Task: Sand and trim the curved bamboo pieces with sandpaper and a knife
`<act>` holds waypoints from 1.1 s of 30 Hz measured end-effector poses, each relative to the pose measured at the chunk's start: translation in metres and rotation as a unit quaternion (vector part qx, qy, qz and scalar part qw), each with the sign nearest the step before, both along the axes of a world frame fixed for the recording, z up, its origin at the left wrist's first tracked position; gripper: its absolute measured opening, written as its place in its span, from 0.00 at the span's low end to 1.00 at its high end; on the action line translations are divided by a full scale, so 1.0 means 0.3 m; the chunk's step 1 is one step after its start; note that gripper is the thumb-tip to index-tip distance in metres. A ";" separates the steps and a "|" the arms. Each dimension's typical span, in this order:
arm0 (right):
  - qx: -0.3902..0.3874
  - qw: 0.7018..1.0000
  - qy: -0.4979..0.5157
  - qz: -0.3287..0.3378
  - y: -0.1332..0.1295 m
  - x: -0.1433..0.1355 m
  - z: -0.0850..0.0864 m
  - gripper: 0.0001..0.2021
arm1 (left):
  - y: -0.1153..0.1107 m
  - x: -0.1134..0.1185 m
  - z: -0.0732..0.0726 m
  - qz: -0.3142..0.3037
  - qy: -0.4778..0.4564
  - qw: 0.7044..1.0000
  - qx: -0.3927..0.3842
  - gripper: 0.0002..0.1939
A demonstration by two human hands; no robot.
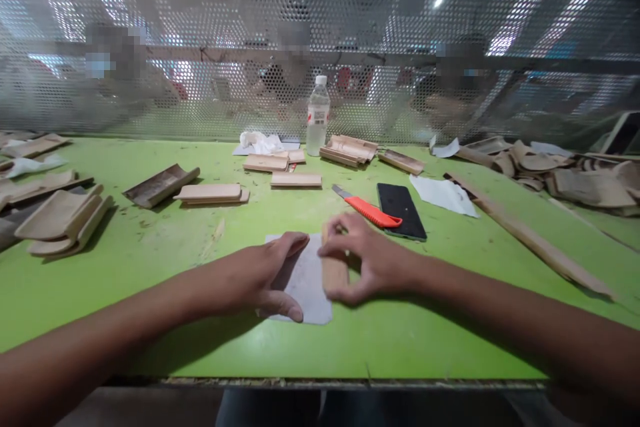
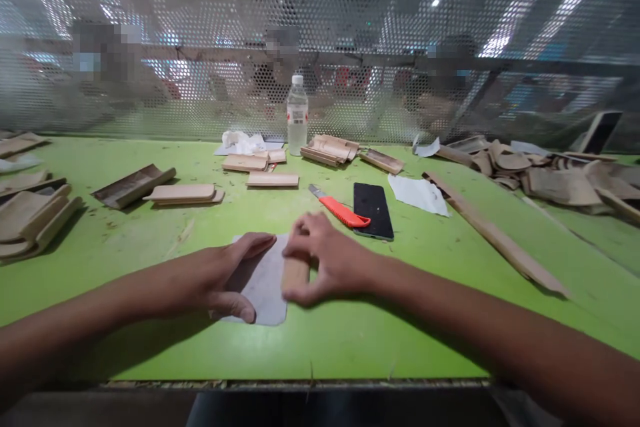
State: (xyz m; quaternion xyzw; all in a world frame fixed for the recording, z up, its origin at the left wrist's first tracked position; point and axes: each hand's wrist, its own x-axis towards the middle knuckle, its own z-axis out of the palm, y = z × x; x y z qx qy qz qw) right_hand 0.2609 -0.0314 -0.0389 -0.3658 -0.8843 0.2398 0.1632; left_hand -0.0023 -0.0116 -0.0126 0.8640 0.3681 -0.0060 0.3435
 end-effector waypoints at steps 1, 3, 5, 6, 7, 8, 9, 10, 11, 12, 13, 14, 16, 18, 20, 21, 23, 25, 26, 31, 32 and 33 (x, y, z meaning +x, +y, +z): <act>0.005 1.000 -0.009 -0.026 0.002 -0.002 0.003 0.27 | 0.000 0.001 0.001 0.002 0.001 1.000 0.000 0.55; 0.004 1.000 -0.008 0.017 0.008 -0.004 0.008 0.29 | -0.001 0.002 0.005 0.000 -0.003 1.000 -0.002 0.55; -0.001 0.999 -0.010 0.045 0.014 -0.005 0.010 0.31 | -0.002 0.003 0.008 0.000 -0.002 1.000 -0.002 0.55; 0.005 1.000 -0.014 0.013 0.016 -0.004 0.011 0.28 | -0.001 0.003 0.009 0.002 0.003 1.000 -0.003 0.55; 0.007 1.000 -0.017 -0.007 0.017 -0.003 0.010 0.27 | -0.001 0.003 0.009 0.006 0.008 1.000 -0.006 0.55; 0.015 1.000 -0.016 -0.023 0.016 -0.003 0.009 0.26 | 0.000 0.003 0.008 0.008 0.009 1.000 -0.008 0.55; 0.012 1.000 -0.010 0.002 0.014 -0.003 0.007 0.26 | 0.000 0.003 0.007 0.007 0.006 1.000 -0.010 0.56; 0.011 0.999 0.000 0.033 0.010 -0.004 0.005 0.29 | 0.001 0.003 0.006 0.004 0.002 1.000 -0.011 0.56; 0.012 0.998 0.012 0.063 0.007 -0.005 0.003 0.31 | 0.001 0.004 0.005 0.001 0.000 1.000 -0.010 0.56; 0.004 0.998 0.011 0.065 0.003 -0.006 0.001 0.32 | 0.001 0.005 0.005 0.000 0.001 1.000 -0.007 0.56; 0.005 1.000 0.002 0.031 -0.002 -0.008 0.000 0.29 | 0.002 0.005 0.005 0.003 0.006 1.000 -0.002 0.55; 0.008 1.000 -0.006 0.007 -0.006 -0.010 -0.001 0.28 | 0.002 0.006 0.007 0.006 0.011 1.000 0.001 0.55; 0.014 1.000 -0.003 0.013 -0.012 -0.016 -0.001 0.27 | 0.003 0.007 0.010 0.009 0.015 1.000 0.000 0.55; 0.009 0.997 0.013 0.071 -0.011 -0.018 -0.001 0.30 | 0.003 0.007 0.014 0.004 0.016 1.000 -0.004 0.54; 0.007 0.999 -0.001 0.037 0.004 -0.015 0.000 0.28 | 0.002 0.010 0.017 0.002 0.028 1.000 0.000 0.55; 0.009 1.000 -0.018 0.007 0.016 -0.012 0.000 0.27 | 0.000 0.013 0.017 0.003 0.037 0.999 0.003 0.55; 0.022 0.999 -0.023 -0.034 0.040 -0.004 -0.001 0.28 | 0.000 0.019 0.020 0.003 0.044 0.999 0.009 0.56; 0.044 0.997 0.001 -0.065 0.055 0.004 -0.003 0.35 | 0.010 0.024 0.026 0.003 0.028 1.000 0.012 0.56; 0.056 0.995 0.022 -0.085 0.058 0.008 -0.005 0.40 | 0.021 0.023 0.032 0.010 0.012 1.000 0.020 0.54; 0.091 0.976 0.110 -0.164 0.050 0.028 -0.009 0.49 | 0.126 -0.022 0.084 0.179 -0.005 0.964 0.198 0.29; 0.097 0.975 0.112 -0.166 0.049 0.031 -0.009 0.49 | 0.145 -0.037 0.092 0.183 0.030 0.962 0.203 0.28; 0.105 0.975 0.111 -0.163 0.049 0.033 -0.010 0.49 | 0.159 -0.050 0.096 0.185 0.054 0.964 0.181 0.28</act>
